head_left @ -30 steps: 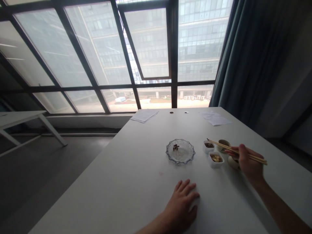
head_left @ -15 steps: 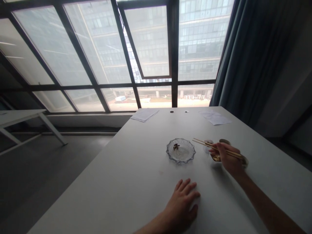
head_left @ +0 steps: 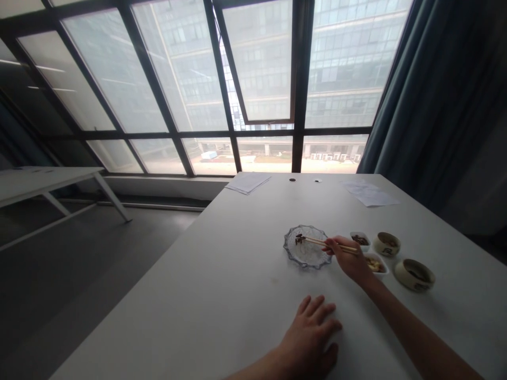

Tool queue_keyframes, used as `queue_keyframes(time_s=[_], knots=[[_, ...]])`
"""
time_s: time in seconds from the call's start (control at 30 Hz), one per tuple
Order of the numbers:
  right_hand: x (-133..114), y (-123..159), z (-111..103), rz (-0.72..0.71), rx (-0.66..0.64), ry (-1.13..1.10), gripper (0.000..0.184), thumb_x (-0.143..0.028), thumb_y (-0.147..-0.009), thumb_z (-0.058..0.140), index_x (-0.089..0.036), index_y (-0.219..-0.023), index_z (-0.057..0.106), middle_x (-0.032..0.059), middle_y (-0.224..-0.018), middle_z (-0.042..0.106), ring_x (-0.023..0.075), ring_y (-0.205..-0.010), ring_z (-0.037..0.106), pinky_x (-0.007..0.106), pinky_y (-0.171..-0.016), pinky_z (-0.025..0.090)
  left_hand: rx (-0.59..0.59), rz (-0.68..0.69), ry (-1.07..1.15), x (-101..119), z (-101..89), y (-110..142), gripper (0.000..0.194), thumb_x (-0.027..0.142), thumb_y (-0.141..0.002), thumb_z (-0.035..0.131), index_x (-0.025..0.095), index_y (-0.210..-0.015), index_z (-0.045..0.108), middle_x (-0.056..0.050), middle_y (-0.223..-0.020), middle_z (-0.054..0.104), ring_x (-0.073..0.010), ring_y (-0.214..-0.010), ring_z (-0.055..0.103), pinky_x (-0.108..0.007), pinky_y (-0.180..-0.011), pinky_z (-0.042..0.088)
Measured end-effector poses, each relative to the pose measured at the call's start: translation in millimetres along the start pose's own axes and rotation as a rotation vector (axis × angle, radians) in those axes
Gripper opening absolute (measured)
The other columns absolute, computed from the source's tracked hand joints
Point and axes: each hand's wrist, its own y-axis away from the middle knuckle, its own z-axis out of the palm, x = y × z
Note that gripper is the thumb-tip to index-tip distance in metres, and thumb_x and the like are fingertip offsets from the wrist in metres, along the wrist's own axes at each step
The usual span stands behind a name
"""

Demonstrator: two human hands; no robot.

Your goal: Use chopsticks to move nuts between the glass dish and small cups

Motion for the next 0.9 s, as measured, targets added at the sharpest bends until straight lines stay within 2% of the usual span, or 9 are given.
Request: queue_keyframes(time_s=[0.2,0.3,0.43,0.53,0.67,0.77,0.9], knots=[[6,2,6,0.012,0.094,-0.024,0.046,-0.064,-0.087,0.063,-0.021,-0.079,0.076,0.0102,-0.076,0.079,0.0259,-0.069,0.076,0.035,-0.063,0.062,-0.01,-0.01,-0.016,0,1.5,-1,0.04,0.043,-0.094,0.058,0.034,-0.133,0.054,-0.001,-0.156,0.048,-0.0298,-0.148,0.035,-0.057,-0.124,0.022],[0,6,-2,0.013,0.163,-0.049,0.043,-0.062,-0.088,0.064,-0.021,-0.084,0.076,0.0106,-0.08,0.079,0.0261,-0.071,0.077,0.036,-0.065,0.064,-0.017,-0.009,-0.015,-1,1.9,-1,0.04,0.043,-0.094,0.059,0.034,-0.132,0.055,0.0,-0.156,0.048,-0.0304,-0.148,0.035,-0.057,-0.124,0.022],[-17,19,-38,0.005,0.288,-0.06,0.041,-0.058,-0.089,0.066,-0.019,-0.091,0.077,0.0109,-0.083,0.08,0.0258,-0.073,0.078,0.037,-0.07,0.065,-0.018,-0.011,-0.007,-1,-0.6,0,0.038,0.042,-0.095,0.058,0.034,-0.132,0.056,-0.001,-0.156,0.048,-0.031,-0.148,0.035,-0.058,-0.124,0.022],[-28,32,-76,-0.02,0.477,-0.002,0.037,-0.053,-0.087,0.07,-0.017,-0.091,0.077,0.012,-0.083,0.079,0.0264,-0.069,0.077,0.037,-0.065,0.065,-0.017,-0.015,0.002,1,-3.8,0,0.038,0.04,-0.095,0.059,0.033,-0.131,0.056,-0.001,-0.156,0.048,-0.0306,-0.149,0.035,-0.057,-0.124,0.021],[-29,47,-117,-0.018,0.644,0.076,0.035,-0.052,-0.089,0.069,-0.017,-0.088,0.077,0.0163,-0.084,0.078,0.0274,-0.068,0.077,0.038,-0.067,0.065,-0.019,-0.026,0.012,4,-8.2,0,0.037,0.037,-0.093,0.061,0.034,-0.13,0.057,0.0,-0.157,0.047,-0.0294,-0.149,0.035,-0.055,-0.125,0.021],[-22,54,-130,0.051,0.642,0.047,0.037,-0.054,-0.087,0.069,-0.018,-0.085,0.076,0.0186,-0.082,0.077,0.0279,-0.065,0.076,0.036,-0.063,0.065,-0.018,-0.031,0.014,6,-11.1,0,0.036,0.036,-0.094,0.06,0.034,-0.13,0.057,0.001,-0.156,0.048,-0.0278,-0.149,0.034,-0.053,-0.125,0.02],[-14,56,-132,0.082,0.618,-0.001,0.04,-0.059,-0.082,0.072,-0.019,-0.083,0.074,0.0128,-0.075,0.077,0.0269,-0.062,0.076,0.034,-0.06,0.065,-0.024,-0.044,0.006,7,-12.6,0,0.037,0.034,-0.094,0.06,0.034,-0.131,0.057,0.001,-0.156,0.047,-0.0269,-0.15,0.033,-0.052,-0.126,0.019]])
